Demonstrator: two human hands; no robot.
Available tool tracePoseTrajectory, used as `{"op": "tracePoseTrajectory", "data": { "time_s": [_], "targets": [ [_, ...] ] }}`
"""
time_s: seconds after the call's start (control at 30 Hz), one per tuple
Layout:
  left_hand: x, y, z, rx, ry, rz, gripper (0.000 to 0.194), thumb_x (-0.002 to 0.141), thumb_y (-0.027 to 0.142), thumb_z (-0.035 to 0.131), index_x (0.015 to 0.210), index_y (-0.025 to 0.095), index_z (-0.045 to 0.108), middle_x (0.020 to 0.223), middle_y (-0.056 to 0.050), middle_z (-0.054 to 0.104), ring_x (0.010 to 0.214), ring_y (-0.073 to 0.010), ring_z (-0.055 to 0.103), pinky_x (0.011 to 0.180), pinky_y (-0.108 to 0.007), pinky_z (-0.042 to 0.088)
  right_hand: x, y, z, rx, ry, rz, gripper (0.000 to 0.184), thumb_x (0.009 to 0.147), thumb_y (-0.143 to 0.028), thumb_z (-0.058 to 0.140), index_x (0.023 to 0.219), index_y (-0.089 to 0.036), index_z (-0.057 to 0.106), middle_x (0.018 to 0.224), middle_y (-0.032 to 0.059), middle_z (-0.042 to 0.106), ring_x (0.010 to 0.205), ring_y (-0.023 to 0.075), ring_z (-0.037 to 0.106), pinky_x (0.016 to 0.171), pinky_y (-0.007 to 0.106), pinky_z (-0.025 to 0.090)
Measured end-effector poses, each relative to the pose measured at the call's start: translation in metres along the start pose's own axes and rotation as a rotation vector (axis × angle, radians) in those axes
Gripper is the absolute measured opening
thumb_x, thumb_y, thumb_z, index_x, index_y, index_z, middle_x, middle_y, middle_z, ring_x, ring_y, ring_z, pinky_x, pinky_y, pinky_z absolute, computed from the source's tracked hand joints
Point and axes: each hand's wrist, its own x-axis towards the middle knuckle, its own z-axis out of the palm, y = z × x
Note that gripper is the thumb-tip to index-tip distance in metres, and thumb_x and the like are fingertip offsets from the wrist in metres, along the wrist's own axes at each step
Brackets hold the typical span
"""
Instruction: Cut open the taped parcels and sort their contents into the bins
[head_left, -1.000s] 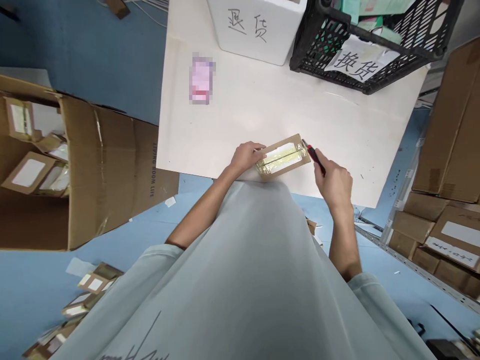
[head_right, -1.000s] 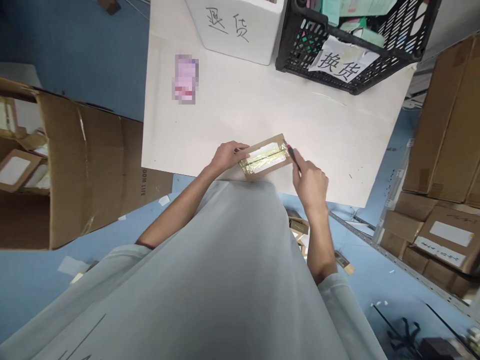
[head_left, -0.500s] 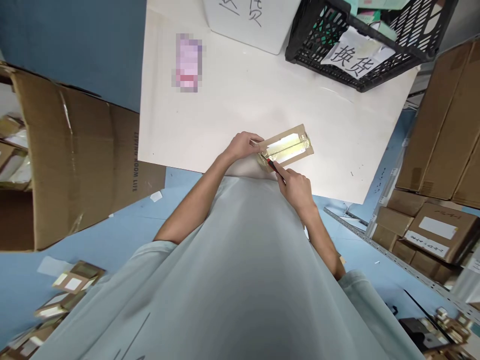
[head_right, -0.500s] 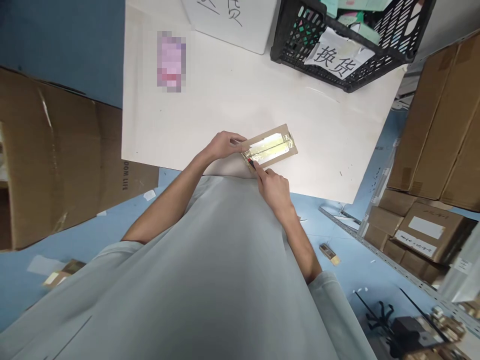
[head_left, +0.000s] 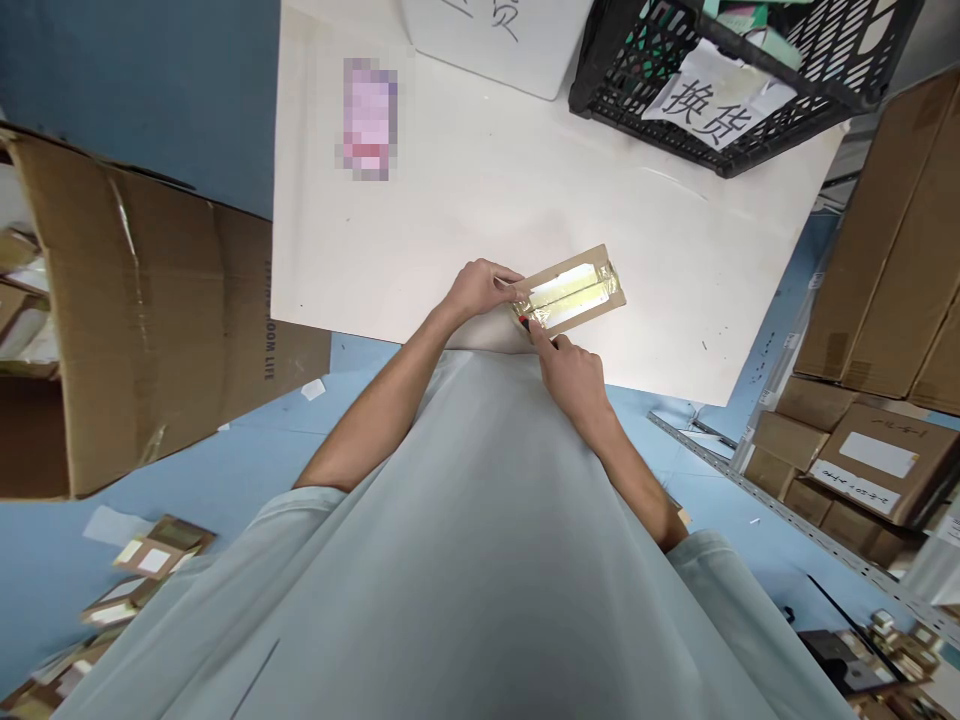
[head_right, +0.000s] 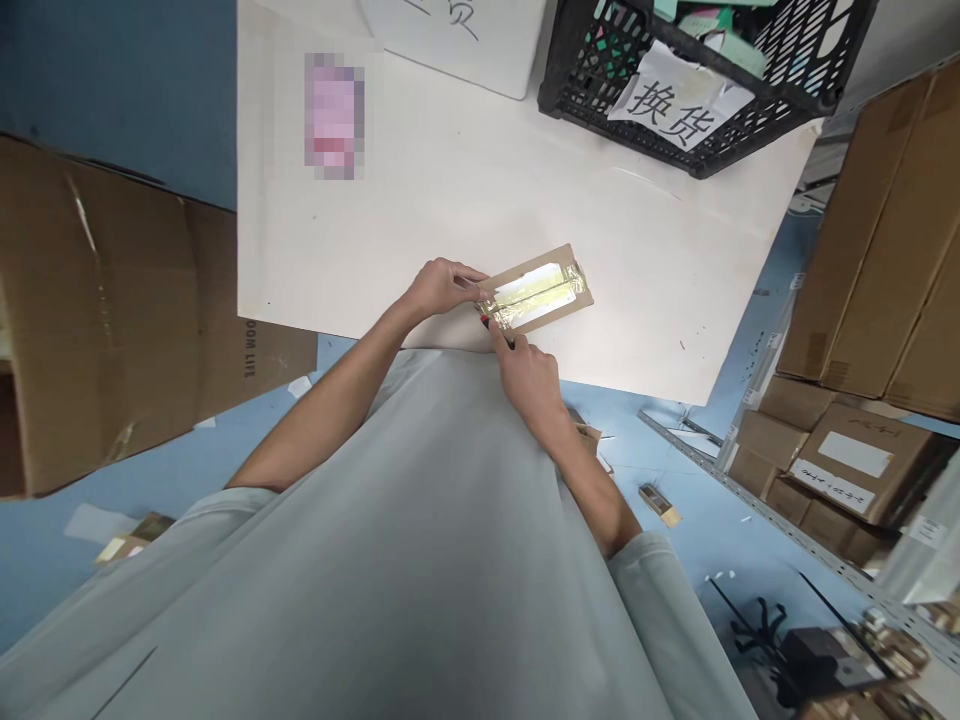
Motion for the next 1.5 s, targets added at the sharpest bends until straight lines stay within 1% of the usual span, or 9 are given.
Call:
{"op": "tracePoseTrajectory", "data": {
  "time_s": [0.37, 0.6, 0.97, 1.1, 1.2, 1.27, 1.37, 1.43, 1.5],
  "targets": [
    [-0.001, 0.001, 0.001, 0.028, 0.012, 0.003, 0.028, 0.081, 0.036, 0.097, 0.108, 0.029, 0.093, 0.109, -0.003, 0.09, 0.102, -0.0285, 0.084, 0.099, -0.037, 0.062, -0.013, -0.008, 0.008, -0.018, -0.019, 0.054, 0.08, 0.113, -0.009, 0.036, 0.186, -0.033, 0.018, 0.126, 0.0162, 0.071, 0.103, 0.025, 0.076, 0.084, 0.033, 0.06],
    [-0.005, -0.002, 0.007, 0.046, 0.046, 0.031, 0.027, 0.082, 0.031, 0.093, 0.109, 0.029, 0.094, 0.116, -0.004, 0.089, 0.101, -0.0279, 0.083, 0.098, -0.038, 0.062, -0.03, 0.008, 0.018, -0.028, -0.091, 0.079, 0.077, 0.113, -0.01, 0.038, 0.186, -0.028, 0.022, 0.123, 0.0171, 0.073, 0.098, 0.0256, 0.079, 0.084, 0.033, 0.061],
    [-0.002, -0.009, 0.011, 0.045, 0.066, 0.085, 0.027, 0.084, 0.034, 0.089, 0.109, 0.027, 0.094, 0.118, -0.004, 0.089, 0.099, -0.0268, 0.082, 0.097, -0.037, 0.062, -0.02, -0.001, 0.018, 0.103, -0.006, 0.084, 0.065, 0.121, -0.024, 0.03, 0.186, -0.025, 0.025, 0.124, 0.018, 0.077, 0.098, 0.0279, 0.079, 0.086, 0.036, 0.057],
    [-0.004, -0.009, 0.013, 0.052, 0.065, 0.087, 0.028, 0.084, 0.034, 0.088, 0.11, 0.027, 0.093, 0.12, -0.003, 0.089, 0.102, -0.0271, 0.081, 0.099, -0.038, 0.062, -0.023, 0.009, 0.019, 0.192, 0.004, 0.091, 0.064, 0.119, -0.024, 0.036, 0.183, -0.024, 0.034, 0.118, 0.0161, 0.081, 0.096, 0.0283, 0.079, 0.087, 0.036, 0.056],
    [-0.003, -0.01, 0.007, 0.06, 0.036, 0.095, 0.028, 0.086, 0.035, 0.085, 0.112, 0.026, 0.093, 0.122, -0.003, 0.088, 0.105, -0.0276, 0.081, 0.101, -0.04, 0.062, -0.029, 0.032, 0.025, 0.383, 0.113, 0.053, 0.058, 0.118, -0.029, 0.044, 0.176, -0.027, 0.049, 0.109, 0.0099, 0.085, 0.091, 0.0279, 0.079, 0.086, 0.035, 0.057],
    [-0.003, -0.01, -0.003, 0.068, -0.015, 0.111, 0.029, 0.087, 0.034, 0.084, 0.113, 0.026, 0.092, 0.122, -0.005, 0.088, 0.106, -0.028, 0.081, 0.102, -0.041, 0.061, -0.026, 0.052, 0.036, 0.566, 0.285, 0.072, 0.056, 0.118, -0.035, 0.045, 0.173, -0.029, 0.053, 0.11, 0.0072, 0.087, 0.092, 0.0281, 0.08, 0.087, 0.036, 0.059],
    [-0.005, -0.008, -0.02, 0.121, -0.112, 0.129, 0.028, 0.088, 0.032, 0.081, 0.113, 0.025, 0.091, 0.118, -0.007, 0.088, 0.106, -0.0283, 0.08, 0.101, -0.042, 0.062, -0.007, 0.077, 0.066, 0.809, 0.582, 0.232, 0.059, 0.118, -0.045, 0.04, 0.173, -0.027, 0.05, 0.122, 0.0088, 0.086, 0.095, 0.0278, 0.081, 0.09, 0.039, 0.063],
    [-0.009, -0.001, -0.025, 0.242, -0.126, 0.132, 0.031, 0.089, 0.026, 0.076, 0.117, 0.024, 0.089, 0.121, -0.008, 0.086, 0.11, -0.0298, 0.079, 0.104, -0.045, 0.062, 0.011, 0.086, 0.09, 0.96, 0.68, 0.342, 0.064, 0.116, -0.05, 0.04, 0.175, -0.024, 0.046, 0.12, 0.0092, 0.086, 0.089, 0.0254, 0.081, 0.088, 0.039, 0.064],
    [-0.017, 0.012, -0.018, 0.412, -0.09, 0.169, 0.042, 0.089, 0.019, 0.071, 0.129, 0.022, 0.085, 0.133, -0.011, 0.083, 0.123, -0.0336, 0.075, 0.113, -0.051, 0.058, 0.028, 0.089, 0.113, 1.094, 0.707, 0.427, 0.068, 0.115, -0.053, 0.04, 0.174, -0.021, 0.043, 0.114, 0.0081, 0.086, 0.081, 0.0229, 0.08, 0.083, 0.037, 0.065]
  ]
}}
